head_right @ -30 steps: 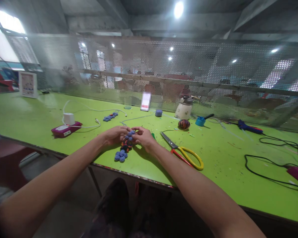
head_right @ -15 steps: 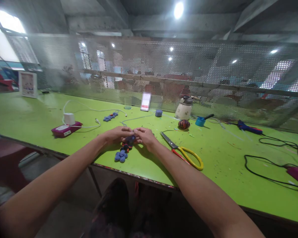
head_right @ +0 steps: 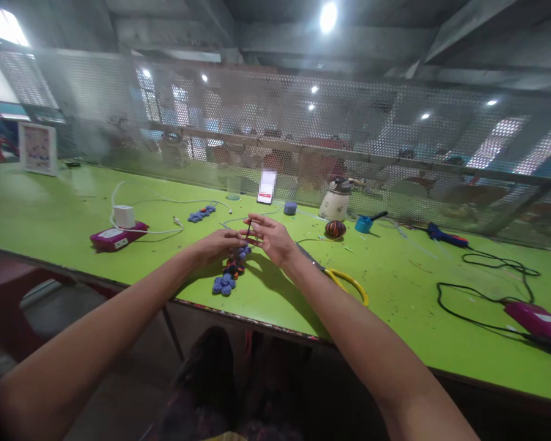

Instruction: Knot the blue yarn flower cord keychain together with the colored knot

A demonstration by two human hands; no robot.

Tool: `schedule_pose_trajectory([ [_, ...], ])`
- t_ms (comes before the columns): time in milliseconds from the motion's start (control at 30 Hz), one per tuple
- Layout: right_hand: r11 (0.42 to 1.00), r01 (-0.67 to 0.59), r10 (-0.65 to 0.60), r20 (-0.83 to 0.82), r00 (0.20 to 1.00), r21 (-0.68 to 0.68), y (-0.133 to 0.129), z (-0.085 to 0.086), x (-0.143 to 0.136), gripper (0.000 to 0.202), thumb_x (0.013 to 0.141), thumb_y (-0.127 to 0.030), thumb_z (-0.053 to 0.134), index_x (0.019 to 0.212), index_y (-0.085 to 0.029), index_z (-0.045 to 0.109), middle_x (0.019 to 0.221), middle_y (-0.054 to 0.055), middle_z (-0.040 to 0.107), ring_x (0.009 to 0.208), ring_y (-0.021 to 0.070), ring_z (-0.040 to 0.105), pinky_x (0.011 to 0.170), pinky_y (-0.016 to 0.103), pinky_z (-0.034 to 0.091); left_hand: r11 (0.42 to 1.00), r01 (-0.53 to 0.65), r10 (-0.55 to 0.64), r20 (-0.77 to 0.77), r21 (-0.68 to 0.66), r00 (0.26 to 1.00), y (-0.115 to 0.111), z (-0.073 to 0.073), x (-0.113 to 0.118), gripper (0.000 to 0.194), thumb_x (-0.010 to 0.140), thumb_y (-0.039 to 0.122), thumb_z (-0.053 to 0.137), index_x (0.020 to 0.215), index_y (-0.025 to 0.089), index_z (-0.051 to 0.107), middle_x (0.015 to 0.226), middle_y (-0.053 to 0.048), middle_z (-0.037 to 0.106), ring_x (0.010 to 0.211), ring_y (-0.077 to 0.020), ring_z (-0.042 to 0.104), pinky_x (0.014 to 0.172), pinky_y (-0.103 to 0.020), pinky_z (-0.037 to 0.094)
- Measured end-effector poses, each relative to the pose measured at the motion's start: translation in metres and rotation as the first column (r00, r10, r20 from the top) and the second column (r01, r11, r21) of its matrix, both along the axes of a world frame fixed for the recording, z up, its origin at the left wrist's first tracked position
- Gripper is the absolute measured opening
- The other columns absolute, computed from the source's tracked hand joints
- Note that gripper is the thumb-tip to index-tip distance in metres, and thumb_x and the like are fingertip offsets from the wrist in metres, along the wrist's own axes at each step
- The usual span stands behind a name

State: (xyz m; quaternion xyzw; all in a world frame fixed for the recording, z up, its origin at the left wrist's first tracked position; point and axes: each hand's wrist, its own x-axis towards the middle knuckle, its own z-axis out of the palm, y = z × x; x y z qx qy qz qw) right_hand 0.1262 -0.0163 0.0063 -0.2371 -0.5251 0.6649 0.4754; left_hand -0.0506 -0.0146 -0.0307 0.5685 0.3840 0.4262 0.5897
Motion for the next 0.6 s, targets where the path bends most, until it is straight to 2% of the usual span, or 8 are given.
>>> schedule_pose_trajectory([
  [100, 0.996, 0.08, -0.077, 0.063, 0.995, -0.041, 0.005, 0.016, -0.002, 0.023, 0.074, -0.005, 0.061, 0.094, -0.017, 0.065, 0.091, 0.006, 0.068, 0.068, 0.0128, 0.061, 0.075, 0.034, 0.051, 1.0, 0.006, -0.005, -0.022, 0.026, 1.0, 0.0, -0.001, 0.0, 0.011, 0.068, 0.019, 0.074, 0.073, 0.011, 0.068, 0.065, -0.004, 0.061, 0.054, -0.0088, 0.051, 0.05, -0.021, 0.036],
  [167, 0.988, 0.149, -0.142, 0.139, 0.98, -0.042, 0.011, 0.028, -0.004, 0.021, 0.075, 0.0, 0.056, 0.088, -0.014, 0.064, 0.075, 0.005, 0.065, 0.054, 0.0091, 0.052, 0.066, 0.03, 0.05, 0.999, 0.003, -0.002, -0.035, 0.033, 0.999, -0.001, -0.001, 0.001, 0.013, 0.066, 0.019, 0.075, 0.074, 0.011, 0.069, 0.063, -0.004, 0.061, 0.053, -0.0093, 0.05, 0.049, -0.022, 0.036],
  [300, 0.975, 0.221, -0.215, 0.209, 0.954, -0.006, 0.025, 0.056, -0.009, 0.023, 0.075, 0.006, 0.048, 0.079, -0.012, 0.062, 0.051, -0.003, 0.047, 0.04, 0.0053, 0.031, 0.049, 0.022, 0.039, 0.999, -0.024, 0.026, -0.046, 0.047, 0.999, -0.003, -0.001, 0.002, 0.012, 0.066, 0.019, 0.075, 0.073, 0.012, 0.067, 0.059, -0.003, 0.059, 0.051, -0.0104, 0.051, 0.05, -0.023, 0.037],
  [433, 0.961, 0.272, -0.274, 0.252, 0.928, 0.044, 0.041, 0.084, -0.01, 0.028, 0.076, 0.008, 0.042, 0.076, -0.014, 0.06, 0.049, -0.004, 0.042, 0.041, 0.0058, 0.03, 0.044, 0.02, 0.034, 0.995, -0.049, 0.056, -0.088, 0.081, 0.995, -0.001, 0.0, 0.002, 0.005, 0.064, 0.013, 0.072, 0.066, 0.011, 0.067, 0.056, -0.004, 0.06, 0.05, -0.0106, 0.05, 0.051, -0.024, 0.037],
  [600, 0.934, 0.339, -0.356, 0.261, 0.897, 0.11, 0.062, 0.12, -0.011, 0.028, 0.077, 0.007, 0.041, 0.073, -0.015, 0.056, 0.052, -0.005, 0.038, 0.042, 0.0057, 0.03, 0.042, 0.019, 0.032, 0.991, -0.072, 0.087, -0.134, 0.112, 0.987, 0.001, -0.001, 0.002, 0.005, 0.065, 0.014, 0.071, 0.068, 0.011, 0.069, 0.056, -0.005, 0.06, 0.052, -0.0115, 0.05, 0.051, -0.025, 0.036],
])
